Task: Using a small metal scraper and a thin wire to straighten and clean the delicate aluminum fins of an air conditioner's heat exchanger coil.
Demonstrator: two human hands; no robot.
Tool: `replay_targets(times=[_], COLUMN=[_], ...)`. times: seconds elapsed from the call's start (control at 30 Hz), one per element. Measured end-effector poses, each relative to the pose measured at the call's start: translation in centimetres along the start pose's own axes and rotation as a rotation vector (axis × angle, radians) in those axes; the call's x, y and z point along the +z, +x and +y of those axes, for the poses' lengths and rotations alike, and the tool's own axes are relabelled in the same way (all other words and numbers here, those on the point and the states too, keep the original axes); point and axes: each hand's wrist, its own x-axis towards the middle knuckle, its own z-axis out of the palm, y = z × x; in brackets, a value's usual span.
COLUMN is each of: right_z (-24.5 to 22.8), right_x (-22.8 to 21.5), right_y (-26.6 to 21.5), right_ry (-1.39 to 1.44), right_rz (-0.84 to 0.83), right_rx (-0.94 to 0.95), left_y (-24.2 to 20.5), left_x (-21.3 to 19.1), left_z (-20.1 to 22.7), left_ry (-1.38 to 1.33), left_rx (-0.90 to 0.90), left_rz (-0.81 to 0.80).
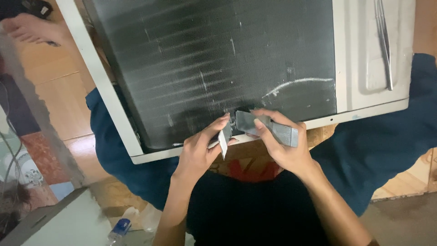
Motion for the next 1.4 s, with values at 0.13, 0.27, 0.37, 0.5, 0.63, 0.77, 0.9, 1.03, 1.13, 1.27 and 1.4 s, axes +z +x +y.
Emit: replay_targets(times=[0.13, 0.27, 0.37, 0.5, 0.63, 0.77, 0.9, 1.03, 1.13, 1.27, 1.4], right_z=[0.0, -0.6, -0.5, 0.6, 1.2, 0.5, 0.5, 1.1, 0.0, 0.0, 0.1], right_x=[0.2, 1.0, 0.9, 0.7, 0.7, 0.9, 0.7, 0.9, 1.2, 1.1, 1.2], right_y=[-0.1, 0.1, 0.3, 0.2, 0.0, 0.3, 0.0, -0.5, -0.7, -0.7, -0.8], right_ry=[-0.008, -0.042, -0.036, -0.013, -0.008, 0.005, 0.009, -0.078, -0.142, -0.144, -0.159], right_rz=[-0.014, 0.014, 0.044, 0.067, 0.095, 0.098, 0.085, 0.071, 0.069, 0.076, 0.064], right_rx=[-0.034, -0.061, -0.069, -0.071, -0.091, -0.097, -0.102, -0.171, -0.243, -0.254, -0.281], left_y=[-1.0, -1.2, -0.5, -0.4, -0.3, -0.8, -1.0, -1.0, -1.4, -1.6, -1.5], left_x=[0.7, 0.9, 0.2, -0.1, 0.1, 0.5, 0.2, 0.0, 0.3, 0.4, 0.4], left_z=[-0.9, -1.1, -0.5, -0.4, -0.5, -1.3, -1.2, -1.2, -1.6, -1.6, -1.5], left_ry=[-0.019, -0.044, -0.07, -0.103, -0.117, -0.23, -0.179, -0.225, -0.23, -0.16, -0.118], left_rx=[0.027, 0.021, -0.014, -0.012, 0.01, 0.012, 0.055, 0.099, 0.11, 0.102, 0.113], left_rz=[0.037, 0.074, 0.087, 0.126, 0.12, 0.133, 0.117, 0.128, 0.125, 0.117, 0.124])
